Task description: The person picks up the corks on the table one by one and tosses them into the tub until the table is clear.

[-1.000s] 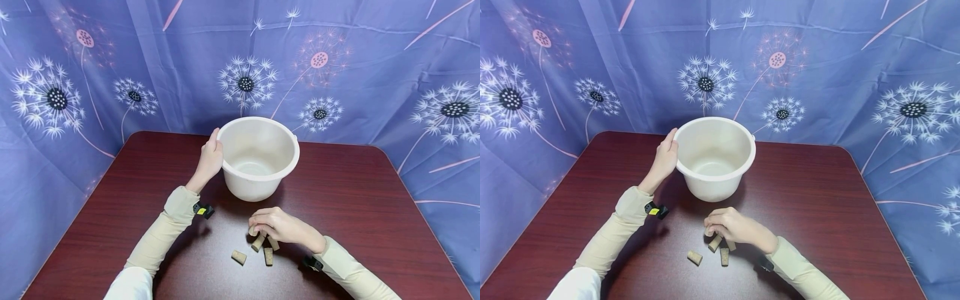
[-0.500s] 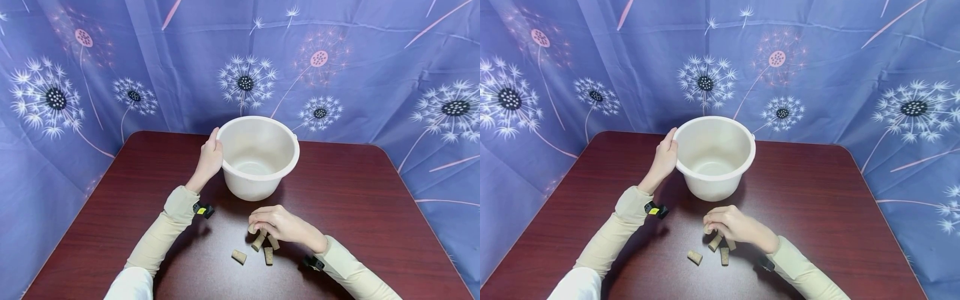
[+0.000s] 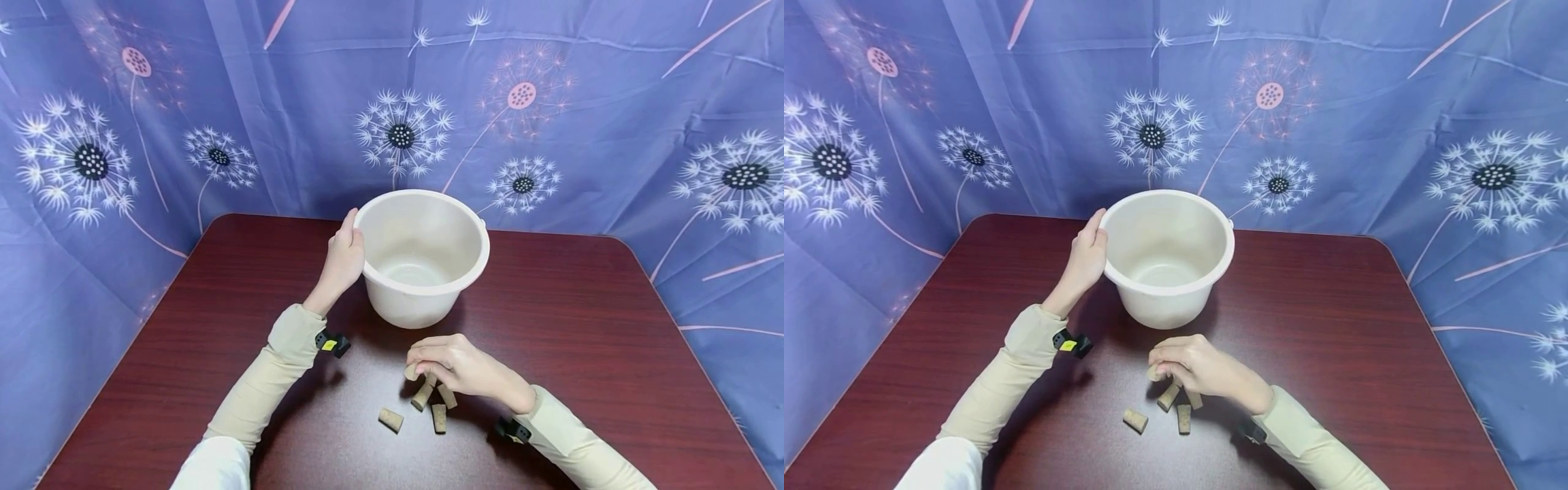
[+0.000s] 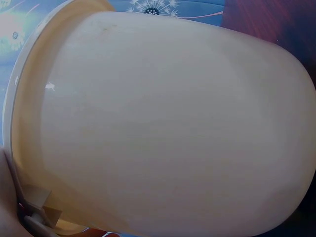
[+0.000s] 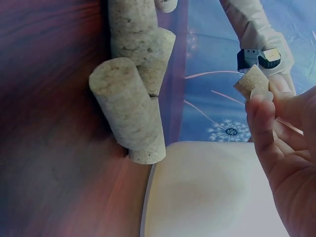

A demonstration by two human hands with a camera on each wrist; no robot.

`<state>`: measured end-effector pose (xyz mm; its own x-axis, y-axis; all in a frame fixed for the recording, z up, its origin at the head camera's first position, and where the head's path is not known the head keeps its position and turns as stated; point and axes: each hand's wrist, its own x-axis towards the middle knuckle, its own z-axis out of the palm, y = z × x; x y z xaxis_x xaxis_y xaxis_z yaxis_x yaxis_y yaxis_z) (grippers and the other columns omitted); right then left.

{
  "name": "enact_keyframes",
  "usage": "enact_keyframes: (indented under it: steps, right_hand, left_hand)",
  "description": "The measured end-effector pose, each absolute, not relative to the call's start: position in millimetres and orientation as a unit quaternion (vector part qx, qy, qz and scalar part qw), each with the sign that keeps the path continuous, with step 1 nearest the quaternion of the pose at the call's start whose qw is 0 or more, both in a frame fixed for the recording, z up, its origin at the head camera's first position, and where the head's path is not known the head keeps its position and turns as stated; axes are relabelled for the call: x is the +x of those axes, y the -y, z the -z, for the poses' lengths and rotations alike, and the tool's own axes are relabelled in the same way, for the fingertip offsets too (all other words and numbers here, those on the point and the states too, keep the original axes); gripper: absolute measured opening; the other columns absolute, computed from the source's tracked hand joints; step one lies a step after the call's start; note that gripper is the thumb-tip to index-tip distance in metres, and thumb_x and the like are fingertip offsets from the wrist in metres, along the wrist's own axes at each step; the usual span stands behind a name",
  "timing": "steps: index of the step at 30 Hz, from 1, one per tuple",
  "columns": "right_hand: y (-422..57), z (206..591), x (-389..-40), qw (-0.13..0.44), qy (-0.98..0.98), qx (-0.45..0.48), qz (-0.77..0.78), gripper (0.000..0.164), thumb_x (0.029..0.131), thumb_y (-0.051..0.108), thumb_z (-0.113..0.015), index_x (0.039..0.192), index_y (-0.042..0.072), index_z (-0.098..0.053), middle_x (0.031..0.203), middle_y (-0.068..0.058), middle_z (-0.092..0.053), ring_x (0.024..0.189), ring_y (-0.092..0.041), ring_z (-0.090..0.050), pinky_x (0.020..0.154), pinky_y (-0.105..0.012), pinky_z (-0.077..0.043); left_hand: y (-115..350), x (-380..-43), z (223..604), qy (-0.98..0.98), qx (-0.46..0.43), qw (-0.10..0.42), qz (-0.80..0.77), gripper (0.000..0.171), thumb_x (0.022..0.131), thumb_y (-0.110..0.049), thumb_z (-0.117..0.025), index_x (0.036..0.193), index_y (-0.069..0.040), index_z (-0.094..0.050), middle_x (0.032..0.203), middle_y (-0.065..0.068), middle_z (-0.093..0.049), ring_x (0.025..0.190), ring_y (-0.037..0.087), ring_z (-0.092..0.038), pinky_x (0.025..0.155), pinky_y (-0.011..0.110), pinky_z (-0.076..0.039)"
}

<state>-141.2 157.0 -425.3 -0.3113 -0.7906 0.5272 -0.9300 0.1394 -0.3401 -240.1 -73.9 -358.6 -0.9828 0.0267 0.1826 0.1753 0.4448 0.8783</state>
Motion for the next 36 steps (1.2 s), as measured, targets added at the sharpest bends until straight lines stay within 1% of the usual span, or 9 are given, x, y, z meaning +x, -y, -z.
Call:
enact_keyframes:
  steps: [3, 7, 11, 16, 19, 25, 31, 36]
  right_hand:
    - [-157, 424, -141, 0.111, 0.744, 0.572, -0.326, 0.012, 0.089, 0.005, -0.064, 0.1, 0.008, -0.068, 0.096, 0.001, -0.068, 0.086, -0.004, -0.063, 0.077, -0.011, -0.05]
    - [-156, 423, -141, 0.118, 0.736, 0.57, -0.344, 0.011, 0.088, 0.004, -0.065, 0.099, 0.008, -0.068, 0.095, 0.001, -0.069, 0.085, -0.005, -0.063, 0.077, -0.012, -0.05]
    - [-156, 421, -141, 0.133, 0.731, 0.567, -0.355, 0.011, 0.089, 0.006, -0.065, 0.099, 0.005, -0.069, 0.095, -0.001, -0.07, 0.087, -0.008, -0.065, 0.078, -0.014, -0.052]
    - [-157, 421, -141, 0.146, 0.733, 0.556, -0.364, 0.013, 0.091, 0.01, -0.064, 0.099, 0.002, -0.07, 0.095, -0.002, -0.071, 0.084, -0.009, -0.065, 0.075, -0.014, -0.052]
    - [-157, 420, -141, 0.153, 0.732, 0.553, -0.367, 0.014, 0.092, 0.012, -0.063, 0.099, 0.002, -0.07, 0.095, -0.002, -0.071, 0.083, -0.008, -0.065, 0.074, -0.013, -0.051]
    - [-154, 418, -141, 0.178, 0.718, 0.558, -0.375, 0.011, 0.092, 0.009, -0.063, 0.099, 0.004, -0.069, 0.093, 0.0, -0.07, 0.081, -0.006, -0.063, 0.072, -0.013, -0.05]
    - [-153, 414, -139, 0.185, 0.714, 0.555, -0.384, 0.011, 0.091, 0.007, -0.064, 0.101, 0.007, -0.068, 0.093, 0.002, -0.07, 0.081, -0.005, -0.063, 0.074, -0.015, -0.051]
    - [-153, 414, -140, 0.202, 0.71, 0.551, -0.388, 0.011, 0.092, 0.01, -0.062, 0.101, 0.006, -0.069, 0.093, 0.001, -0.071, 0.083, -0.007, -0.065, 0.077, -0.017, -0.052]
  left_hand:
    - [74, -240, 359, 0.846, -0.06, 0.072, 0.524, 0.051, 0.102, -0.012, -0.028, 0.153, -0.004, -0.026, 0.153, 0.019, -0.036, 0.137, 0.03, -0.042, 0.113, 0.042, -0.035]
    - [74, -241, 358, 0.847, -0.059, 0.072, 0.524, 0.051, 0.102, -0.012, -0.028, 0.153, -0.004, -0.026, 0.152, 0.019, -0.037, 0.137, 0.03, -0.043, 0.113, 0.042, -0.036]
    - [73, -241, 358, 0.847, -0.056, 0.075, 0.523, 0.051, 0.102, -0.012, -0.028, 0.152, -0.005, -0.027, 0.152, 0.019, -0.038, 0.136, 0.03, -0.043, 0.113, 0.042, -0.036]
    - [73, -241, 358, 0.847, -0.054, 0.075, 0.523, 0.051, 0.102, -0.012, -0.028, 0.152, -0.005, -0.027, 0.151, 0.019, -0.039, 0.136, 0.03, -0.043, 0.113, 0.042, -0.035]
    - [73, -240, 358, 0.847, -0.055, 0.073, 0.523, 0.051, 0.102, -0.012, -0.028, 0.152, -0.005, -0.027, 0.152, 0.019, -0.038, 0.136, 0.03, -0.043, 0.113, 0.042, -0.036]
    - [73, -240, 358, 0.848, -0.056, 0.07, 0.522, 0.052, 0.102, -0.013, -0.029, 0.152, -0.005, -0.027, 0.152, 0.019, -0.037, 0.136, 0.03, -0.043, 0.112, 0.042, -0.036]
    - [74, -240, 359, 0.848, -0.058, 0.072, 0.522, 0.052, 0.101, -0.013, -0.028, 0.152, -0.004, -0.027, 0.152, 0.019, -0.037, 0.137, 0.03, -0.043, 0.113, 0.043, -0.036]
    - [74, -240, 358, 0.848, -0.057, 0.073, 0.523, 0.052, 0.101, -0.013, -0.028, 0.152, -0.004, -0.027, 0.152, 0.019, -0.037, 0.137, 0.03, -0.042, 0.113, 0.042, -0.035]
